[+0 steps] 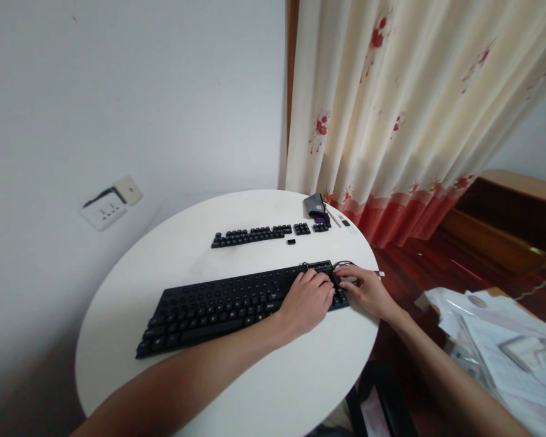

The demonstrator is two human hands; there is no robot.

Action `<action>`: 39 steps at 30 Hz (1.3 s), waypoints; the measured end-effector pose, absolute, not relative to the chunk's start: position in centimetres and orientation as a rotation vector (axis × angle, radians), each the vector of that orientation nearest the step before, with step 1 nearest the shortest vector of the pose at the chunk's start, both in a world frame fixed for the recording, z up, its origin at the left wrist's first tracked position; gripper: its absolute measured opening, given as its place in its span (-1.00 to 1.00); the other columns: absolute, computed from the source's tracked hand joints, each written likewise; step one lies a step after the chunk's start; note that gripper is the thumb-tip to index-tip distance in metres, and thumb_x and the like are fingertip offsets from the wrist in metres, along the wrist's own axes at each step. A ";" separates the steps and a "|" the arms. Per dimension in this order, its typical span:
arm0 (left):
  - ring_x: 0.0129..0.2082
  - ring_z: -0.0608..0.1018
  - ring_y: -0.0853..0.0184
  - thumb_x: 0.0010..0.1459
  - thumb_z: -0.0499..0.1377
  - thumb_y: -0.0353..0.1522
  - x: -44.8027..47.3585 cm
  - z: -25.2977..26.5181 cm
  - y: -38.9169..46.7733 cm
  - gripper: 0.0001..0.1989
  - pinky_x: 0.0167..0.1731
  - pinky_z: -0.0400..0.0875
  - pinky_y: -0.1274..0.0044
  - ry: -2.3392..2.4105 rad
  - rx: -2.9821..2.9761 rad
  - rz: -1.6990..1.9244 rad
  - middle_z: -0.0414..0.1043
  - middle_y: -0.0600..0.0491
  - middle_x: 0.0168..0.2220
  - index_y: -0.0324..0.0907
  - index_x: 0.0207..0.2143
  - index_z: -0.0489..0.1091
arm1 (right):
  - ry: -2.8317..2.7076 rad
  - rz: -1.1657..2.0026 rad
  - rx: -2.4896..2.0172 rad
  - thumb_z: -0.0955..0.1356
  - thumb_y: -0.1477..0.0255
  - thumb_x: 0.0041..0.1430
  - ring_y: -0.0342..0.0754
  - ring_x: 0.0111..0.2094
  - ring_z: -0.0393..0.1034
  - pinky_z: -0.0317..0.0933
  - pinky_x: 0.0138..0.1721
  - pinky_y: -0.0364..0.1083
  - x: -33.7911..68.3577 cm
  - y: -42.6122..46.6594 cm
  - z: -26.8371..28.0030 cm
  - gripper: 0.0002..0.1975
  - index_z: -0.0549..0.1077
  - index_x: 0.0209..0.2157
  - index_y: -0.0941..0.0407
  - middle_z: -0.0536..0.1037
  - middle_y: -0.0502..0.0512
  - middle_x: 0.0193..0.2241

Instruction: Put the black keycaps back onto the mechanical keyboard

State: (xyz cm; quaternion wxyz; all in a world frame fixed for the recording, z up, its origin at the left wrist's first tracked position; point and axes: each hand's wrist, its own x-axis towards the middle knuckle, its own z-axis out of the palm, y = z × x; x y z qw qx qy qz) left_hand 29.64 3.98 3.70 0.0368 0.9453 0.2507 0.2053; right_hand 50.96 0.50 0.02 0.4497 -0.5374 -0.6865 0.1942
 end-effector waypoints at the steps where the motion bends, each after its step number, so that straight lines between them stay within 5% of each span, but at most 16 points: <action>1: -0.09 0.38 0.23 0.39 -0.07 -0.33 29.6 3.7 3.9 -0.68 -0.10 0.27 0.37 0.773 2.903 0.630 0.48 0.00 -0.13 -0.17 -0.09 0.47 | -1.753 0.438 -1.324 0.38 0.42 0.18 0.08 -0.02 0.45 0.30 0.09 0.12 50.9 0.5 0.4 -0.81 0.56 -0.15 0.08 0.59 0.18 -0.10; 10: -0.08 0.39 0.23 0.40 -0.09 -0.33 29.6 3.9 3.7 -0.67 -0.09 0.28 0.36 0.791 2.931 0.606 0.47 -0.03 -0.12 -0.19 -0.08 0.46 | -2.170 0.188 -1.298 0.23 0.55 0.29 0.07 -0.04 0.43 0.37 -0.01 0.10 50.1 0.7 2.5 -0.71 0.58 -0.18 0.08 0.55 0.22 -0.09; 16: -0.08 0.39 0.22 0.39 -0.07 -0.33 29.6 3.9 3.7 -0.71 -0.11 0.27 0.36 0.800 2.945 0.604 0.45 -0.01 -0.10 -0.19 -0.08 0.43 | -2.121 0.080 -1.398 0.26 0.42 0.31 0.13 0.16 0.26 0.23 0.15 0.17 50.0 -1.4 1.3 -0.68 0.48 0.04 0.05 0.37 0.21 0.15; 21: -0.08 0.38 0.22 0.37 -0.04 -0.36 29.6 4.0 3.7 -0.74 -0.10 0.27 0.36 0.827 2.923 0.619 0.44 -0.02 -0.10 -0.17 -0.04 0.40 | -1.934 -0.001 -1.451 0.22 0.40 0.35 0.11 0.13 0.28 0.22 0.15 0.19 49.5 -2.2 0.0 -0.63 0.39 0.14 0.06 0.41 0.20 0.11; 28: -0.06 0.38 0.17 0.34 0.00 -0.31 29.6 4.0 3.5 -0.74 -0.11 0.28 0.33 0.825 2.946 0.568 0.45 -0.04 -0.13 -0.19 -0.14 0.46 | -1.948 -0.019 -1.493 0.23 0.38 0.34 0.14 0.09 0.30 0.24 0.11 0.20 48.6 -2.0 0.3 -0.69 0.50 0.00 0.03 0.45 0.18 0.04; 39: 0.02 0.45 0.20 0.33 -0.04 -0.28 21.4 8.1 9.4 -0.65 0.11 0.29 0.31 1.091 2.669 0.712 0.47 -0.05 0.02 -0.18 0.03 0.43 | -1.714 -0.058 -1.429 0.20 0.41 0.35 0.12 0.01 0.35 0.25 0.07 0.19 47.1 -2.1 1.2 -0.72 0.49 -0.05 0.06 0.51 0.19 -0.06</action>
